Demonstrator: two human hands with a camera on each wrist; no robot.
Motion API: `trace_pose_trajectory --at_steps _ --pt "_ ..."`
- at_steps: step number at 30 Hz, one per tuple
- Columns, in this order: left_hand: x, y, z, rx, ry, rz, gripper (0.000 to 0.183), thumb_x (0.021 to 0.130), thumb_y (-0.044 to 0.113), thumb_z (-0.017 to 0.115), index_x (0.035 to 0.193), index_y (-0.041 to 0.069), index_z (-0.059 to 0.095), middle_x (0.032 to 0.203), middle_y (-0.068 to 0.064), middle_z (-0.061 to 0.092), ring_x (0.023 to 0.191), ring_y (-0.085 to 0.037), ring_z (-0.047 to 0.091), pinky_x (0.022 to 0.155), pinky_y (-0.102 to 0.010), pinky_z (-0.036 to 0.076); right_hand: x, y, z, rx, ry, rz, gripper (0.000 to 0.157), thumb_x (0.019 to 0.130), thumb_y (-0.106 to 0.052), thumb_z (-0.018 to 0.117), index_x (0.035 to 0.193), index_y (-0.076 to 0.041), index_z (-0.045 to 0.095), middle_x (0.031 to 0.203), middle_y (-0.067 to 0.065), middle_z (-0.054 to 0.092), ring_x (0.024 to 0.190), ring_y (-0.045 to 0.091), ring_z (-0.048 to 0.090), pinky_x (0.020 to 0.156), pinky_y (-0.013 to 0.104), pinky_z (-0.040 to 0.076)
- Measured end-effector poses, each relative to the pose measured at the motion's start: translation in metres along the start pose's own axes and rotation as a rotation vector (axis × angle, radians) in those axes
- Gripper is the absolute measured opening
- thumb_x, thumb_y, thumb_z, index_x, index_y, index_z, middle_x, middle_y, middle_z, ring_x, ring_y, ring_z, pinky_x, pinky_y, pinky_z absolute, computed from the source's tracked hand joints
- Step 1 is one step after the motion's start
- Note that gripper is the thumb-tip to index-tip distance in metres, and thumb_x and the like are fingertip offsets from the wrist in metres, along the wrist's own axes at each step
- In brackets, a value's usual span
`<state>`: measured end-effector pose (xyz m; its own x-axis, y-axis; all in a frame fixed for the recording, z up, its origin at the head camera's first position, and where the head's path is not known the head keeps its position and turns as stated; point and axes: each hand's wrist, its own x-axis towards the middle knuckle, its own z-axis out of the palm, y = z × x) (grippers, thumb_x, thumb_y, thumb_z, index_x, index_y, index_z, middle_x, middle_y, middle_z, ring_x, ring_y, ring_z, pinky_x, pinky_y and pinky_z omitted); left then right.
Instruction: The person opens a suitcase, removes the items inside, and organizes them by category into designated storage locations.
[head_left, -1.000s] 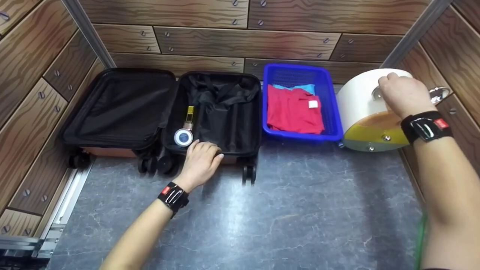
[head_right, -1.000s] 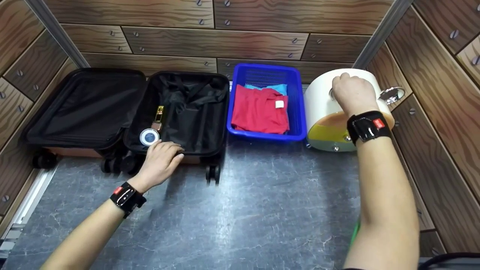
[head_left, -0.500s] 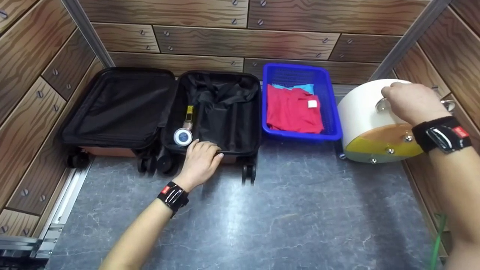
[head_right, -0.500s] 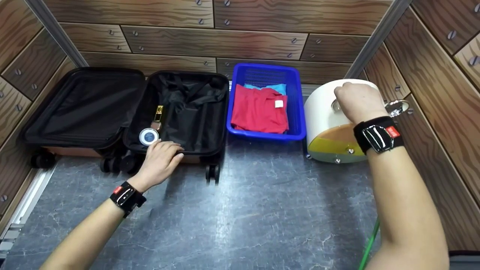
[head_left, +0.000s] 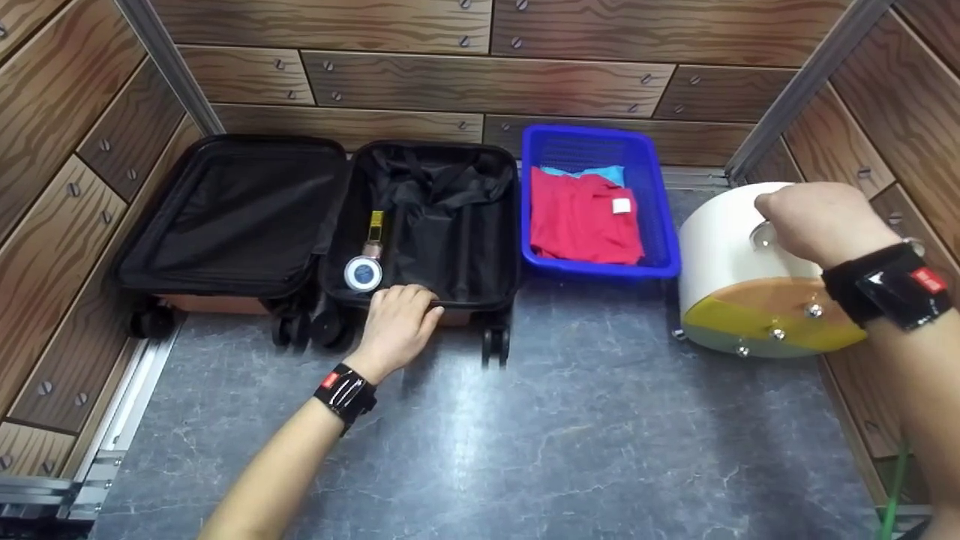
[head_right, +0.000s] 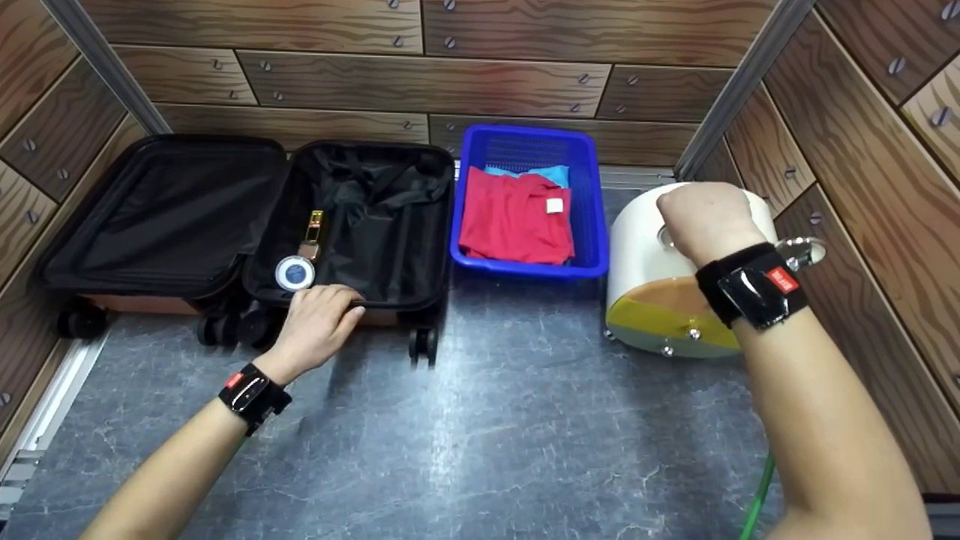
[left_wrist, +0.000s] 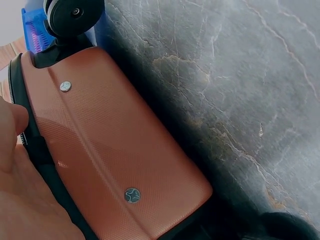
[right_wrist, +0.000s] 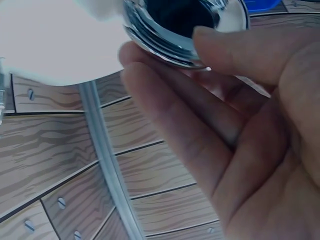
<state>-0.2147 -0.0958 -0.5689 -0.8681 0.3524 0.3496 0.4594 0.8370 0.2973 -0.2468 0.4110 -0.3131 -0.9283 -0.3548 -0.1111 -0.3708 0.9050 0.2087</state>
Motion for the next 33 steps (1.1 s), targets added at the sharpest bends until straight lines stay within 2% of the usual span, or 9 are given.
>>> trace_pose_trajectory --at_steps 5,13,16,20,22,26,29,33 --pt "0.0 0.0 0.0 0.017 0.005 -0.003 0.027 0.105 0.036 0.054 0.105 0.013 0.069 0.104 -0.005 0.067 0.098 -0.03 0.059 0.088 -0.046 0.04 -0.007 -0.012 -0.005 0.026 -0.038 0.008 0.011 0.085 -0.009 0.068 0.08 -0.007 0.059 0.069 0.01 0.059 0.06 0.031 0.056 0.052 0.055 0.046" --pt "0.0 0.0 0.001 0.033 -0.005 -0.012 0.029 0.106 0.037 0.053 0.104 0.013 0.068 0.1 -0.006 0.066 0.095 -0.03 0.058 0.085 -0.047 0.041 -0.013 -0.03 -0.015 0.091 -0.11 0.014 0.008 0.08 -0.006 0.065 0.077 -0.01 0.059 0.071 0.004 0.055 0.064 0.026 0.052 0.056 0.048 0.044" --pt "0.0 0.0 0.001 0.031 -0.002 -0.014 0.029 0.106 0.037 0.053 0.103 0.012 0.068 0.099 -0.006 0.066 0.094 -0.03 0.058 0.085 -0.046 0.04 -0.013 -0.034 -0.018 0.124 -0.118 -0.005 0.007 0.078 -0.003 0.064 0.082 -0.008 0.065 0.077 0.007 0.062 0.069 0.027 0.057 0.06 0.049 0.047" --pt "0.0 0.001 0.001 0.027 0.0 -0.015 0.03 0.106 0.038 0.053 0.103 0.012 0.069 0.098 -0.006 0.066 0.093 -0.03 0.058 0.084 -0.046 0.04 -0.011 -0.04 -0.018 0.156 -0.109 -0.06 0.015 0.079 -0.003 0.065 0.091 -0.006 0.073 0.087 0.011 0.07 0.076 0.029 0.063 0.068 0.054 0.051" --pt "0.0 0.001 0.001 0.025 0.007 -0.01 0.03 0.106 0.038 0.053 0.102 0.012 0.069 0.098 -0.006 0.066 0.093 -0.031 0.058 0.084 -0.046 0.04 -0.01 -0.043 -0.018 0.17 -0.106 -0.077 0.014 0.079 -0.004 0.065 0.089 -0.007 0.074 0.085 0.009 0.07 0.076 0.029 0.064 0.069 0.054 0.052" --pt "0.0 0.002 0.001 0.02 0.02 -0.002 0.029 0.105 0.036 0.054 0.102 0.012 0.069 0.098 -0.006 0.066 0.093 -0.031 0.058 0.084 -0.047 0.041 -0.008 -0.049 -0.018 0.197 -0.116 -0.078 0.008 0.076 -0.005 0.065 0.077 -0.011 0.069 0.073 0.002 0.064 0.067 0.023 0.058 0.061 0.047 0.049" --pt "0.0 0.002 0.001 0.023 0.026 0.001 0.028 0.105 0.036 0.054 0.102 0.012 0.068 0.098 -0.006 0.066 0.092 -0.031 0.058 0.083 -0.047 0.041 -0.006 -0.053 -0.017 0.248 -0.144 -0.078 0.012 0.08 -0.004 0.064 0.089 -0.007 0.072 0.077 0.003 0.067 0.063 0.018 0.06 0.062 0.045 0.051" --pt "0.0 0.002 0.001 0.024 0.021 -0.005 0.028 0.105 0.036 0.054 0.102 0.012 0.068 0.098 -0.006 0.066 0.093 -0.03 0.058 0.084 -0.047 0.04 -0.004 -0.058 -0.019 0.359 -0.203 -0.086 0.039 0.084 0.0 0.058 0.12 -0.004 0.071 0.103 0.015 0.073 0.059 0.015 0.065 0.067 0.043 0.055"
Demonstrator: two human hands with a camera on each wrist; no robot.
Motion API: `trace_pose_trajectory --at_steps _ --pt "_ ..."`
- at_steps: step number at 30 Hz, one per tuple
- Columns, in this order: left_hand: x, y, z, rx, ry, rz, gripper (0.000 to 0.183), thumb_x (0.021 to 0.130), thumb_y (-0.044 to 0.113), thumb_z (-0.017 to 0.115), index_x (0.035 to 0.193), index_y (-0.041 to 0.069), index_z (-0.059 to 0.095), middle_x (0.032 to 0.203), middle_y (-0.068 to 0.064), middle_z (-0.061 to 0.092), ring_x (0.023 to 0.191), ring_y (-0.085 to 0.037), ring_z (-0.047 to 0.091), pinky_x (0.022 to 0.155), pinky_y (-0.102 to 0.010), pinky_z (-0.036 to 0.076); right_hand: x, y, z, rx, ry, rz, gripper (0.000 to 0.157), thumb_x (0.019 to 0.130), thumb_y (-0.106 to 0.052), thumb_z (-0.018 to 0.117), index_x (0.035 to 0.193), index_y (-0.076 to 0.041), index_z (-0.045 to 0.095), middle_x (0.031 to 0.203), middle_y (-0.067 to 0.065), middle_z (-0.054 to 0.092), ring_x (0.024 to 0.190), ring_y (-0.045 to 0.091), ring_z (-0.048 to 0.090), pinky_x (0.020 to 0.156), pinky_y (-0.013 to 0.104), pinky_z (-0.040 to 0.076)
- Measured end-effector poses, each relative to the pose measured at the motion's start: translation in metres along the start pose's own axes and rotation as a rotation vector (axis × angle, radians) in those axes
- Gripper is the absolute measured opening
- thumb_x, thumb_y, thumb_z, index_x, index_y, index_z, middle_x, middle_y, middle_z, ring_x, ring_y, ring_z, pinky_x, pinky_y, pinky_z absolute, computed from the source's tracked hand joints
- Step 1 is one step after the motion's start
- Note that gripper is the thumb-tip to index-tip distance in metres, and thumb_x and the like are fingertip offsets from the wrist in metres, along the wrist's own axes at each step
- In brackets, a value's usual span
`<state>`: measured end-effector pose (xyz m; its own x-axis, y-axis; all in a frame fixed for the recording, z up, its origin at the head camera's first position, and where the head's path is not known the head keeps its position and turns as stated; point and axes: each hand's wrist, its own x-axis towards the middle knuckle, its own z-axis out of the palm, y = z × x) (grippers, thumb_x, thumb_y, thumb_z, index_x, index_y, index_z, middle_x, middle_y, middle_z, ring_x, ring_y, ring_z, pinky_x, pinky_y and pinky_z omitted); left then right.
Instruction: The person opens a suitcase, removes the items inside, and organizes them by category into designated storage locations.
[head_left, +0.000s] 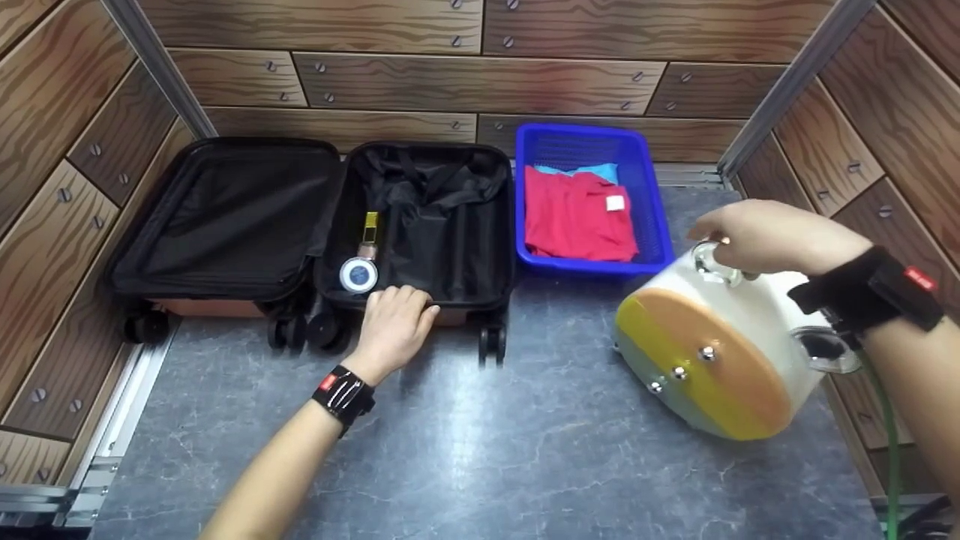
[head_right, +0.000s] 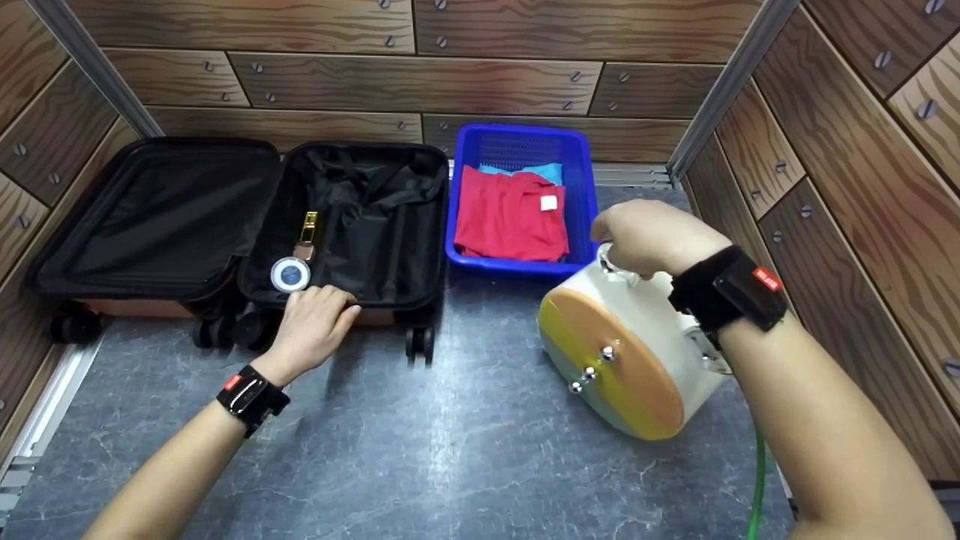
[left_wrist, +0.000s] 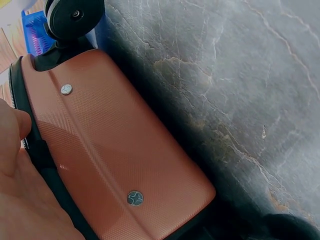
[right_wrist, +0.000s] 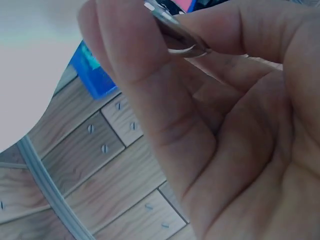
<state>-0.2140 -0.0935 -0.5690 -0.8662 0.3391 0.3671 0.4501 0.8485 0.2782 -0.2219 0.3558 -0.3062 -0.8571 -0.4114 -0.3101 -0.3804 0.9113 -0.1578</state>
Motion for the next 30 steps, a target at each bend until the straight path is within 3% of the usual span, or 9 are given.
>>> trace_pose_trajectory --at_steps 6,14,25,30 --pt "0.0 0.0 0.0 0.0 0.0 0.004 0.028 0.105 0.036 0.054 0.102 0.012 0.068 0.098 -0.006 0.066 0.094 -0.031 0.058 0.084 -0.047 0.04 0.005 -0.01 -0.003 0.103 -0.085 -0.01 0.049 0.085 0.003 0.051 0.13 -0.006 0.069 0.124 0.018 0.069 0.058 0.015 0.066 0.067 0.037 0.056" --pt "-0.001 0.0 -0.001 0.003 -0.004 -0.004 0.028 0.106 0.036 0.054 0.102 0.012 0.069 0.099 -0.005 0.066 0.094 -0.031 0.058 0.084 -0.047 0.041 0.015 -0.02 -0.006 0.206 -0.123 0.017 0.047 0.087 0.002 0.049 0.13 0.0 0.068 0.121 0.019 0.069 0.064 0.017 0.069 0.071 0.036 0.057" --pt "-0.001 -0.001 0.001 0.003 0.006 0.003 0.028 0.105 0.036 0.054 0.103 0.011 0.069 0.099 -0.006 0.067 0.093 -0.031 0.058 0.084 -0.047 0.041 0.028 -0.028 -0.001 0.385 -0.048 0.084 0.037 0.092 -0.003 0.053 0.124 0.004 0.07 0.096 0.013 0.074 0.067 0.021 0.072 0.063 0.032 0.06" --pt "0.0 0.0 0.001 0.003 0.022 0.012 0.026 0.105 0.034 0.056 0.102 0.012 0.069 0.098 -0.006 0.067 0.093 -0.031 0.059 0.083 -0.047 0.041 0.033 -0.03 0.002 0.445 -0.004 0.125 0.037 0.095 -0.007 0.054 0.127 0.007 0.067 0.101 0.016 0.073 0.068 0.024 0.074 0.067 0.029 0.059"
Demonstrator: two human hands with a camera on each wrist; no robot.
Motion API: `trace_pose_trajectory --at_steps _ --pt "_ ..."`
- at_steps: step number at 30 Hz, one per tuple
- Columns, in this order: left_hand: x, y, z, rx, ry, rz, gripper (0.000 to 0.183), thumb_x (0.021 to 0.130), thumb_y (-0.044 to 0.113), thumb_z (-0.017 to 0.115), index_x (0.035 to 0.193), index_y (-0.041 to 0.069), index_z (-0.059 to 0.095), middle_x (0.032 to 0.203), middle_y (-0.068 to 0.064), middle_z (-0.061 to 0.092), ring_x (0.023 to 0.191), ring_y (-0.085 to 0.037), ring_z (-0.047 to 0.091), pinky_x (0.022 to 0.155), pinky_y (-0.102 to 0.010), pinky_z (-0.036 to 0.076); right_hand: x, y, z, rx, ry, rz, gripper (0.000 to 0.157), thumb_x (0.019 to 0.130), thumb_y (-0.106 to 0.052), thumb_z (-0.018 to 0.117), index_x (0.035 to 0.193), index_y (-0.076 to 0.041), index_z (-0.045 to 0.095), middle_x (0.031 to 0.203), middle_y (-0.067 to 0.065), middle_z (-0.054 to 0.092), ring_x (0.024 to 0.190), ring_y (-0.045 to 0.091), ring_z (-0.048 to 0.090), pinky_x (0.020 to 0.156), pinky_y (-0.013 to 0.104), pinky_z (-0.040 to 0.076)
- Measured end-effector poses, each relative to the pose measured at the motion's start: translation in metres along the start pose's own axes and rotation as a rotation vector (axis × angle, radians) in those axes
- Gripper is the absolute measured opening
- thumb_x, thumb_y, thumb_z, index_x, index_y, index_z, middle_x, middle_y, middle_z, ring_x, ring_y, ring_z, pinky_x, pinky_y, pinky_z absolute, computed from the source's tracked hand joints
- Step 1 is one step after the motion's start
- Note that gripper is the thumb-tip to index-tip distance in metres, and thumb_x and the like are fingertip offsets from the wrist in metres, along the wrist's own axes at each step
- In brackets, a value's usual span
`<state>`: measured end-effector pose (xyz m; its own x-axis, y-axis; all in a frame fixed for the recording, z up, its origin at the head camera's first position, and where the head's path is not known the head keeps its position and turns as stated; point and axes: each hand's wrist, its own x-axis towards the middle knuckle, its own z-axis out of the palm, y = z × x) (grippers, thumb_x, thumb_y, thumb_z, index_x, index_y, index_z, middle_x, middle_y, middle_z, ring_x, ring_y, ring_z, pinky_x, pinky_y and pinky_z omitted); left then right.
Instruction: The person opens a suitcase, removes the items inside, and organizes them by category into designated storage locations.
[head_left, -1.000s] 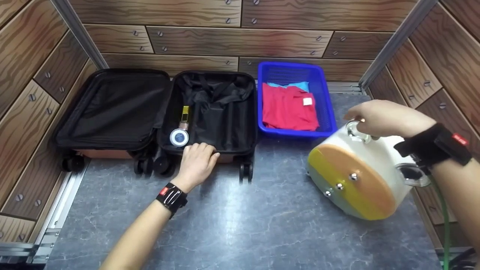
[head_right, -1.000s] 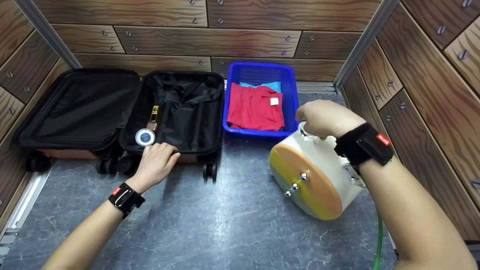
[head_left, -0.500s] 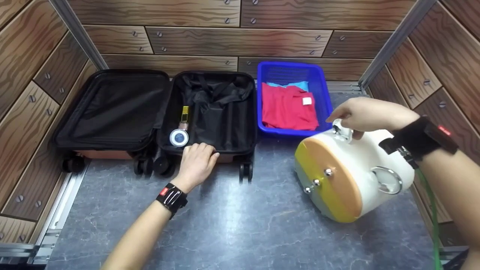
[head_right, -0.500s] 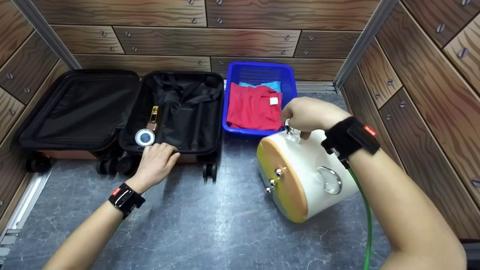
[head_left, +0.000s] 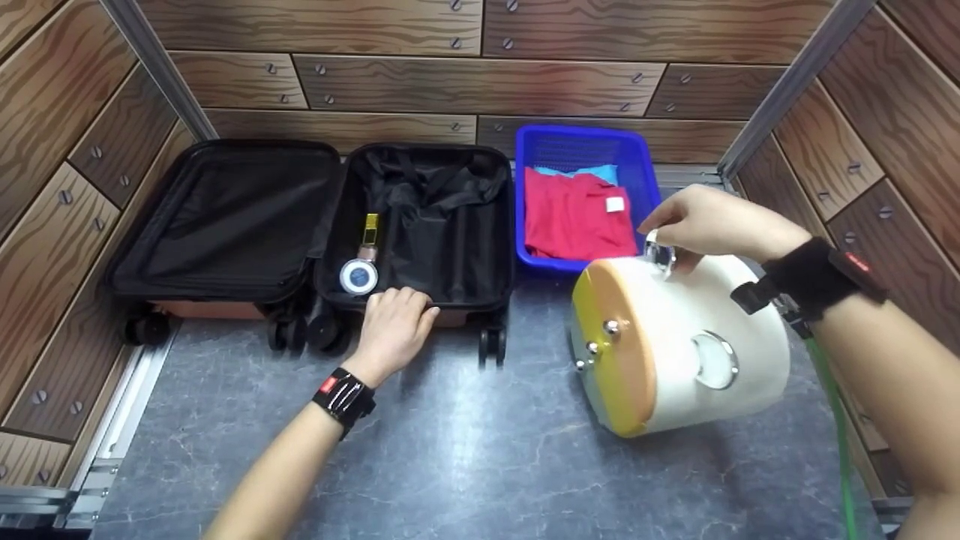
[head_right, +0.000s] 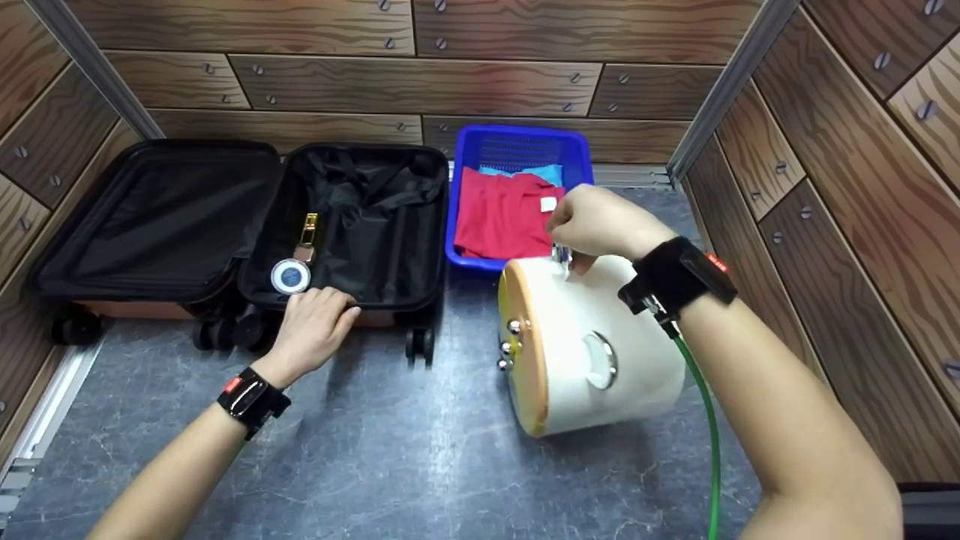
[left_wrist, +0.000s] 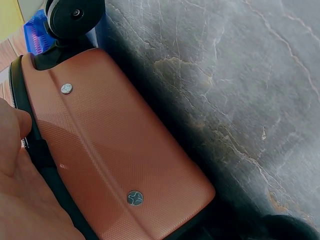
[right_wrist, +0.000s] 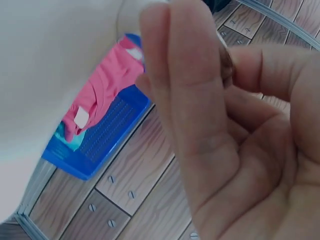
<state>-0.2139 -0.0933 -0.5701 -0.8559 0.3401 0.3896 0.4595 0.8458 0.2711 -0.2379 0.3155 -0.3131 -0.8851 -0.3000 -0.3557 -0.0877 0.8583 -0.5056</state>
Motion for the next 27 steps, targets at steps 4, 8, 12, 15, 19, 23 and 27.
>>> trace_pose_trajectory --at_steps 4,8,12,15,19,23,27 --pt "0.0 0.0 0.0 0.002 -0.014 -0.006 0.027 0.105 0.035 0.056 0.103 0.012 0.069 0.099 -0.006 0.067 0.094 -0.031 0.059 0.084 -0.047 0.041 0.003 0.0 0.002 0.045 0.019 0.023 0.039 0.098 -0.011 0.055 0.13 0.008 0.065 0.106 0.02 0.072 0.07 0.024 0.075 0.07 0.027 0.059" --pt "0.0 0.0 0.001 0.004 -0.014 -0.008 0.027 0.105 0.036 0.055 0.102 0.012 0.069 0.098 -0.006 0.066 0.093 -0.031 0.059 0.084 -0.047 0.041 0.006 -0.001 0.003 0.095 0.024 0.035 0.04 0.099 -0.012 0.056 0.132 0.009 0.062 0.104 0.02 0.072 0.07 0.023 0.074 0.069 0.028 0.06" --pt "0.0 0.0 0.0 0.001 0.0 -0.005 0.026 0.104 0.035 0.056 0.1 0.012 0.068 0.097 -0.006 0.066 0.092 -0.031 0.059 0.083 -0.047 0.041 0.009 -0.003 0.006 0.15 0.048 0.04 0.041 0.098 -0.011 0.054 0.133 0.01 0.061 0.103 0.02 0.072 0.068 0.021 0.073 0.066 0.03 0.06" --pt "0.0 0.0 0.0 -0.001 -0.007 -0.01 0.027 0.105 0.035 0.055 0.1 0.012 0.068 0.097 -0.006 0.066 0.093 -0.031 0.059 0.083 -0.047 0.041 0.011 -0.003 0.007 0.173 0.063 0.031 0.041 0.098 -0.009 0.054 0.133 0.011 0.061 0.101 0.02 0.072 0.068 0.019 0.072 0.064 0.031 0.061" --pt "0.0 0.0 -0.001 -0.003 -0.019 -0.016 0.028 0.106 0.036 0.055 0.101 0.012 0.068 0.098 -0.006 0.066 0.095 -0.031 0.059 0.084 -0.047 0.041 0.011 -0.003 0.008 0.165 0.052 0.01 0.04 0.099 -0.01 0.054 0.133 0.011 0.061 0.1 0.02 0.071 0.069 0.021 0.073 0.064 0.032 0.061" --pt "-0.001 0.0 -0.002 -0.001 -0.014 -0.013 0.028 0.106 0.035 0.055 0.102 0.012 0.068 0.099 -0.006 0.066 0.094 -0.03 0.059 0.084 -0.046 0.041 0.01 -0.004 0.006 0.127 0.036 -0.013 0.039 0.101 -0.011 0.054 0.133 0.01 0.06 0.102 0.02 0.072 0.07 0.022 0.073 0.064 0.032 0.061" --pt "-0.001 0.0 -0.001 -0.001 -0.003 -0.004 0.027 0.105 0.035 0.055 0.101 0.012 0.068 0.098 -0.006 0.066 0.094 -0.03 0.059 0.084 -0.047 0.041 0.009 -0.005 0.004 0.079 0.027 -0.022 0.039 0.101 -0.011 0.054 0.133 0.01 0.061 0.104 0.02 0.072 0.07 0.023 0.073 0.064 0.033 0.061"
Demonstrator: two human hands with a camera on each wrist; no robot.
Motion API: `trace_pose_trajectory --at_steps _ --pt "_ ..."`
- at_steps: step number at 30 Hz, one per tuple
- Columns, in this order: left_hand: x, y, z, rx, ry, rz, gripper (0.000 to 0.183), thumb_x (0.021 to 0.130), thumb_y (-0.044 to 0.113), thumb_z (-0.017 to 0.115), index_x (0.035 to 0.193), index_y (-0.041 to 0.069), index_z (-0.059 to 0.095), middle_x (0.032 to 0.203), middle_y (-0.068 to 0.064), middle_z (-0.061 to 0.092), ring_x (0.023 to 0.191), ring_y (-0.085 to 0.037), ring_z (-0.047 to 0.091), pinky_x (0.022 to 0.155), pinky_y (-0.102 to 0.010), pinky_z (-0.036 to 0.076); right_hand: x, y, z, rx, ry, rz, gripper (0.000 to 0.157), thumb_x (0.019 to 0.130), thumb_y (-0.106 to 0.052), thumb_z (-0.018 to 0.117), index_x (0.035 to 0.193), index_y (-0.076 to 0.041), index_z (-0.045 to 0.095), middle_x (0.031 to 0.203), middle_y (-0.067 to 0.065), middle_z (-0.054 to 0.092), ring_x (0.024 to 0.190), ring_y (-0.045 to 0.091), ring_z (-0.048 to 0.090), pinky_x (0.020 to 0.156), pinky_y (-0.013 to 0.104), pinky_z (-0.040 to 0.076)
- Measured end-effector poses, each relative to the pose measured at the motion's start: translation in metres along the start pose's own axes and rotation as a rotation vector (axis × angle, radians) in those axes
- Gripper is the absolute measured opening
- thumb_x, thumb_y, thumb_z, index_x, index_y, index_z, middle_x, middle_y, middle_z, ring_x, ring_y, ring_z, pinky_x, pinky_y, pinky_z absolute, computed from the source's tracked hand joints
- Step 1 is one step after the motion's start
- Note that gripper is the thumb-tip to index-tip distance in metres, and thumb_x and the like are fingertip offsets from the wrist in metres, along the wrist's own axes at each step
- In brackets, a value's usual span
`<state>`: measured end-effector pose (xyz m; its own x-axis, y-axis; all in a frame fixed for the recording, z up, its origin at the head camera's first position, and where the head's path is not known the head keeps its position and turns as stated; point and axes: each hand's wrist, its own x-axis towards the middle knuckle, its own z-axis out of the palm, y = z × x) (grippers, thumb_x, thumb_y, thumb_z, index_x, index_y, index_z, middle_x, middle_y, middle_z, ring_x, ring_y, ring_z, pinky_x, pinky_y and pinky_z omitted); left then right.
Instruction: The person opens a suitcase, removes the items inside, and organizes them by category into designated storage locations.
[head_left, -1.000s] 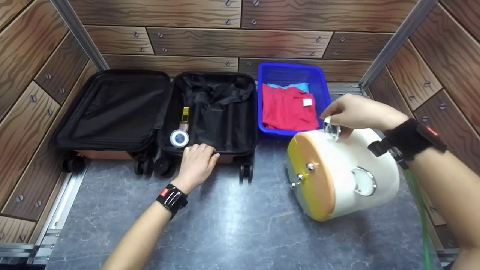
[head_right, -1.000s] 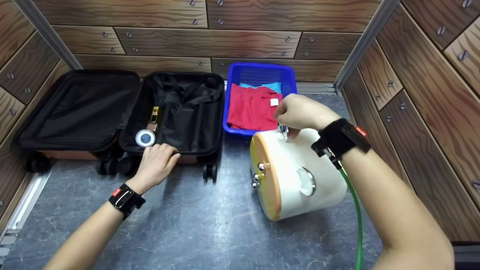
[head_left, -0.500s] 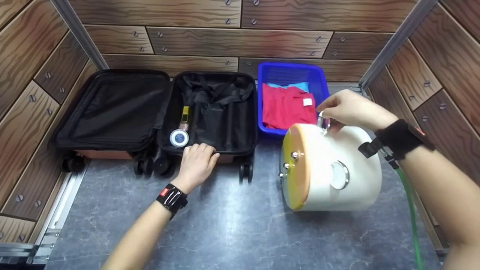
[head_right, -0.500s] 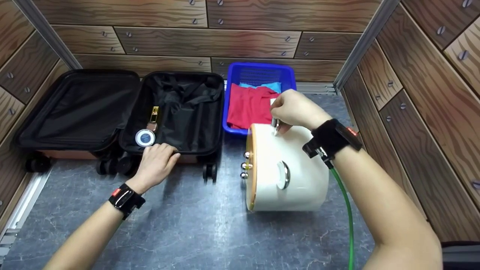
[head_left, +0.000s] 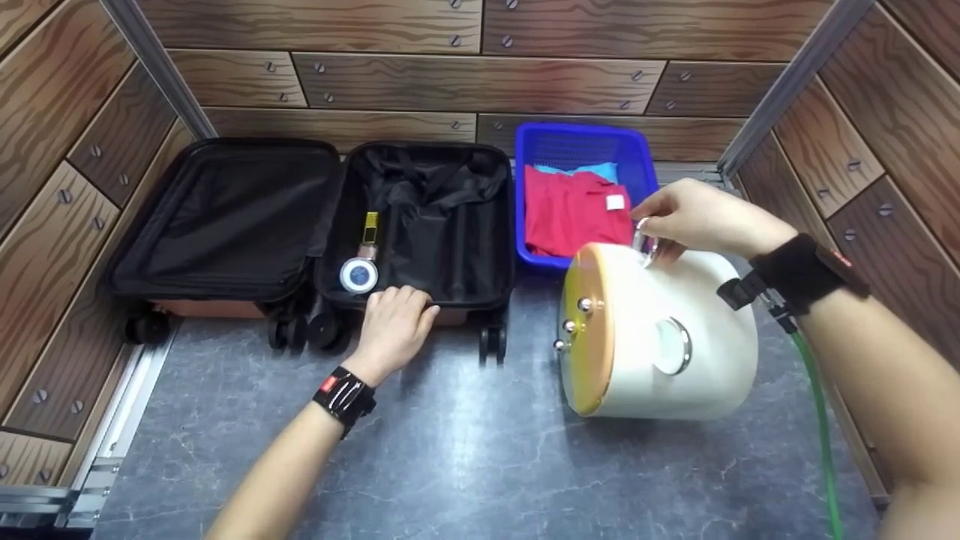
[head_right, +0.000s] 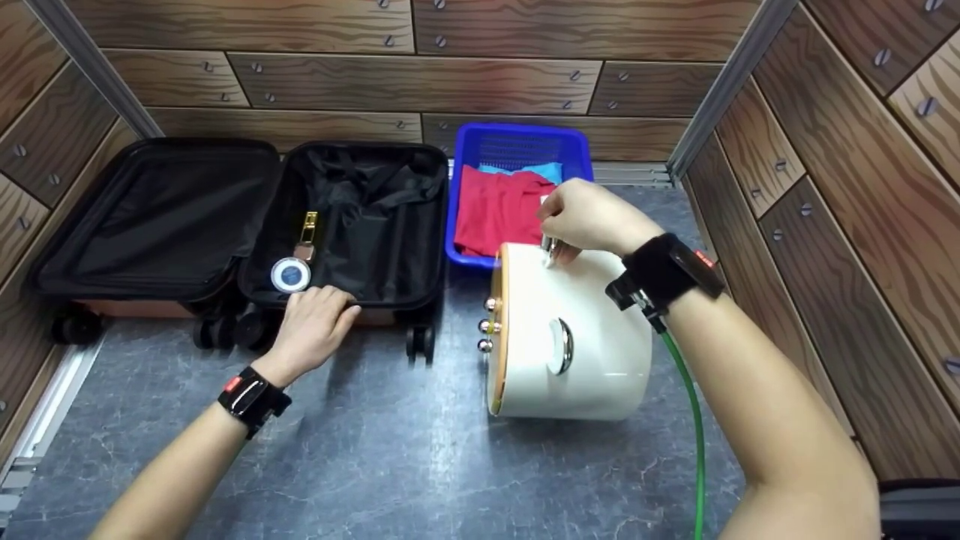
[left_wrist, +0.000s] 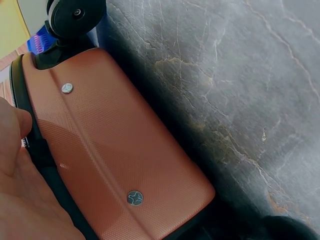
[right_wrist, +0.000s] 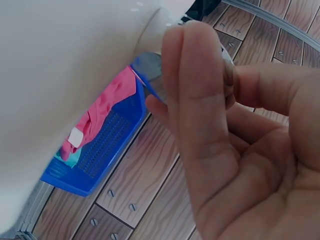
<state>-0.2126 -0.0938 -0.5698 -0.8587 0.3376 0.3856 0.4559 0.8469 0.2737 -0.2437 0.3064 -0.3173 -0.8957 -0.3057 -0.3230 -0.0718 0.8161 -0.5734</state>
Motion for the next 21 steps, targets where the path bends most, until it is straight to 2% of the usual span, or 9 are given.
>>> trace_pose_trajectory --at_steps 6,9,12,14,16,21 --pt "-0.001 -0.001 0.0 -0.006 0.007 0.002 0.027 0.105 0.036 0.055 0.1 0.012 0.068 0.097 -0.005 0.066 0.093 -0.03 0.058 0.084 -0.046 0.041 0.002 -0.001 -0.002 -0.013 -0.022 0.001 0.04 0.101 -0.011 0.055 0.136 0.008 0.059 0.101 0.019 0.072 0.071 0.024 0.073 0.064 0.034 0.061" --pt "0.0 -0.001 0.0 -0.005 0.004 0.001 0.027 0.105 0.036 0.055 0.1 0.012 0.068 0.097 -0.005 0.066 0.093 -0.03 0.058 0.084 -0.046 0.041 0.001 0.002 -0.002 0.005 -0.033 -0.002 0.045 0.103 -0.014 0.057 0.143 0.005 0.053 0.099 0.017 0.071 0.072 0.025 0.073 0.064 0.035 0.061" --pt "0.0 -0.001 0.0 -0.006 -0.002 -0.003 0.028 0.105 0.036 0.054 0.101 0.012 0.068 0.098 -0.006 0.066 0.094 -0.03 0.058 0.084 -0.046 0.041 -0.003 0.005 -0.003 0.012 -0.047 -0.016 0.054 0.104 -0.022 0.059 0.15 0.002 0.045 0.106 0.018 0.071 0.077 0.026 0.073 0.067 0.037 0.061" --pt "0.0 -0.001 0.0 -0.007 -0.005 -0.003 0.028 0.105 0.036 0.054 0.101 0.012 0.068 0.098 -0.006 0.066 0.094 -0.03 0.058 0.085 -0.046 0.041 -0.008 0.007 -0.006 0.0 -0.056 -0.026 0.059 0.104 -0.028 0.061 0.153 -0.001 0.041 0.115 0.018 0.07 0.086 0.027 0.073 0.072 0.039 0.061" --pt "0.0 -0.001 0.0 -0.008 -0.012 -0.007 0.028 0.105 0.036 0.054 0.102 0.012 0.068 0.099 -0.006 0.066 0.094 -0.03 0.058 0.085 -0.046 0.041 -0.016 0.01 -0.011 -0.039 -0.059 -0.045 0.066 0.102 -0.035 0.064 0.155 -0.004 0.04 0.128 0.018 0.066 0.101 0.028 0.07 0.083 0.045 0.059" --pt "0.0 0.0 0.0 -0.011 -0.031 -0.022 0.029 0.106 0.037 0.053 0.103 0.012 0.068 0.101 -0.005 0.066 0.096 -0.03 0.058 0.086 -0.046 0.04 -0.043 0.018 -0.024 -0.191 -0.103 -0.074 0.077 0.094 -0.043 0.073 0.156 -0.009 0.041 0.154 0.016 0.047 0.135 0.039 0.05 0.105 0.065 0.041"
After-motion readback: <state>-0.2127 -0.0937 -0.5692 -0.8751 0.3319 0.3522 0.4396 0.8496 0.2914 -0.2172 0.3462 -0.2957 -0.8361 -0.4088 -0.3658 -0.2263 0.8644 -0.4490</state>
